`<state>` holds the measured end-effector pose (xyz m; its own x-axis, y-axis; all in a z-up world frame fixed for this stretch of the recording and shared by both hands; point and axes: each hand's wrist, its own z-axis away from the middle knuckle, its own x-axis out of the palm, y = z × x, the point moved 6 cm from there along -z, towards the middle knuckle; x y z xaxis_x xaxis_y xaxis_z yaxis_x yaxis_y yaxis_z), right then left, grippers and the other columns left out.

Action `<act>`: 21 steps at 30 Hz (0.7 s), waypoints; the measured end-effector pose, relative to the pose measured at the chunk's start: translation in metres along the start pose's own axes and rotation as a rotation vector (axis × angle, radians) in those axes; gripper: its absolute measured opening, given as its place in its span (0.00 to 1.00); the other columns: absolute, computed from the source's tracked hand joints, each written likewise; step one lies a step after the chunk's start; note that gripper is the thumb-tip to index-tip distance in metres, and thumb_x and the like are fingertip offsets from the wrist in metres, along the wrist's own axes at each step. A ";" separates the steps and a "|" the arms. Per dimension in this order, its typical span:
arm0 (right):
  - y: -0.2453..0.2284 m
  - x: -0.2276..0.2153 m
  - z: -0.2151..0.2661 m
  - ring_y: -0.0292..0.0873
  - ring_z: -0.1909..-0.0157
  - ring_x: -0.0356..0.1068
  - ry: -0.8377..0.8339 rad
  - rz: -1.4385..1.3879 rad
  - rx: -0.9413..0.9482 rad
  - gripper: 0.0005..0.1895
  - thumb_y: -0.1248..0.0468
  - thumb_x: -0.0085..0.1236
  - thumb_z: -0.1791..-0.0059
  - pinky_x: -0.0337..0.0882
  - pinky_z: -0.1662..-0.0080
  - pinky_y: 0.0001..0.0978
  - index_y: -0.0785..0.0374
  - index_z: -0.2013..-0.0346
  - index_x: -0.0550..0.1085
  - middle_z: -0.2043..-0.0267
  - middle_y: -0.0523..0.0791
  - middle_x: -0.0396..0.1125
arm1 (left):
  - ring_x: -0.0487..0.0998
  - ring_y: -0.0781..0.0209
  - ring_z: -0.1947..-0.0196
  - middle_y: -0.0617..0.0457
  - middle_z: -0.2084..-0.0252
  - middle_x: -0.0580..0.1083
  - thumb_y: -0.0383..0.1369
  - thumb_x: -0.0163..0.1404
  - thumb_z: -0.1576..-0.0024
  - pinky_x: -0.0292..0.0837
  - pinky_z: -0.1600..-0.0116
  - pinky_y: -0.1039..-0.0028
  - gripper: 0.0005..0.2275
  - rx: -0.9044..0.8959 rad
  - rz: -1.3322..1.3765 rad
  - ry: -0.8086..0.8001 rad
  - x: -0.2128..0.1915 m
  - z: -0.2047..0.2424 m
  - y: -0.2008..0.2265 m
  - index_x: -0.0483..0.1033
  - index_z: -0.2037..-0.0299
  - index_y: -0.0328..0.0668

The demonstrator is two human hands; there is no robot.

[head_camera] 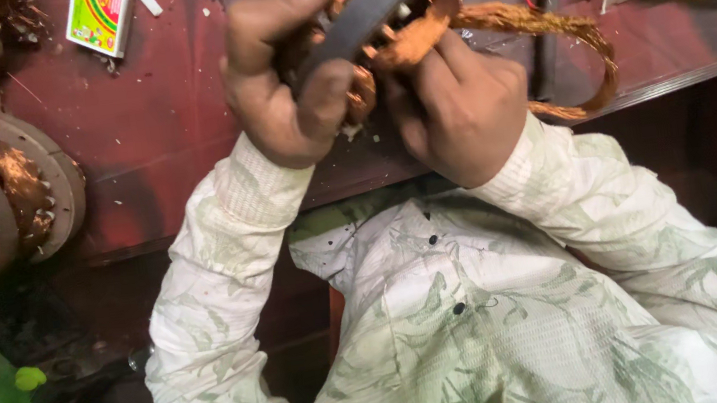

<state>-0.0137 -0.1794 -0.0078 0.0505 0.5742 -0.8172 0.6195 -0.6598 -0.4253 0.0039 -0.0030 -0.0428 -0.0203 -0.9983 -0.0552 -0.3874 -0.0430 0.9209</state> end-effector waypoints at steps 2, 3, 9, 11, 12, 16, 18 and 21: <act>-0.001 0.000 0.003 0.54 0.64 0.72 0.020 0.004 0.019 0.16 0.69 0.67 0.49 0.72 0.61 0.44 0.68 0.49 0.74 0.57 0.53 0.68 | 0.81 0.69 0.57 0.52 0.49 0.77 0.49 0.58 0.35 0.78 0.51 0.81 0.25 0.071 -0.047 -0.056 0.001 0.000 0.002 0.67 0.38 0.39; 0.000 0.002 0.005 0.55 0.64 0.72 0.028 0.005 0.029 0.16 0.68 0.67 0.49 0.72 0.61 0.44 0.68 0.49 0.74 0.58 0.52 0.68 | 0.82 0.69 0.58 0.52 0.50 0.78 0.49 0.59 0.34 0.80 0.52 0.81 0.25 0.087 -0.059 -0.080 0.002 0.000 0.003 0.67 0.38 0.39; 0.002 0.010 0.009 0.56 0.65 0.71 0.018 0.044 0.037 0.19 0.68 0.67 0.55 0.72 0.62 0.47 0.68 0.51 0.74 0.60 0.53 0.67 | 0.80 0.67 0.56 0.54 0.50 0.77 0.49 0.60 0.35 0.78 0.50 0.79 0.25 0.037 0.054 -0.107 0.001 0.001 0.001 0.68 0.38 0.41; 0.003 0.010 0.014 0.55 0.64 0.72 -0.013 0.035 0.034 0.17 0.68 0.67 0.53 0.72 0.61 0.46 0.68 0.52 0.74 0.59 0.53 0.67 | 0.79 0.66 0.54 0.53 0.48 0.75 0.49 0.60 0.34 0.76 0.49 0.78 0.24 0.031 0.103 -0.075 0.004 0.000 -0.002 0.68 0.38 0.42; 0.002 0.010 0.012 0.55 0.64 0.72 -0.023 0.035 0.019 0.16 0.69 0.67 0.52 0.72 0.60 0.45 0.67 0.52 0.74 0.59 0.53 0.67 | 0.79 0.66 0.53 0.53 0.48 0.75 0.49 0.59 0.35 0.75 0.49 0.78 0.24 0.036 0.098 -0.059 0.004 -0.003 -0.001 0.68 0.39 0.42; -0.007 0.003 0.005 0.53 0.63 0.72 0.025 0.048 0.025 0.15 0.71 0.66 0.51 0.73 0.59 0.43 0.68 0.51 0.74 0.58 0.52 0.68 | 0.76 0.72 0.60 0.55 0.51 0.75 0.52 0.58 0.39 0.74 0.55 0.82 0.27 -0.035 0.003 -0.030 0.002 -0.005 0.004 0.68 0.41 0.40; -0.008 0.004 0.002 0.54 0.64 0.72 0.044 0.062 0.042 0.17 0.69 0.67 0.52 0.72 0.60 0.43 0.68 0.51 0.75 0.59 0.52 0.66 | 0.76 0.72 0.57 0.56 0.50 0.74 0.52 0.58 0.39 0.74 0.52 0.81 0.27 -0.051 0.061 -0.024 0.002 -0.005 0.002 0.68 0.41 0.40; -0.006 0.009 0.002 0.54 0.67 0.70 0.008 0.085 0.040 0.16 0.68 0.67 0.55 0.71 0.63 0.45 0.69 0.54 0.75 0.64 0.52 0.64 | 0.75 0.70 0.51 0.56 0.48 0.73 0.51 0.59 0.37 0.72 0.46 0.79 0.26 -0.041 0.179 -0.017 0.004 -0.003 -0.005 0.67 0.39 0.41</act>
<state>-0.0179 -0.1713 -0.0136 0.1085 0.5188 -0.8480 0.5805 -0.7255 -0.3696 0.0087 -0.0071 -0.0462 -0.1008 -0.9894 0.1047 -0.3383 0.1331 0.9316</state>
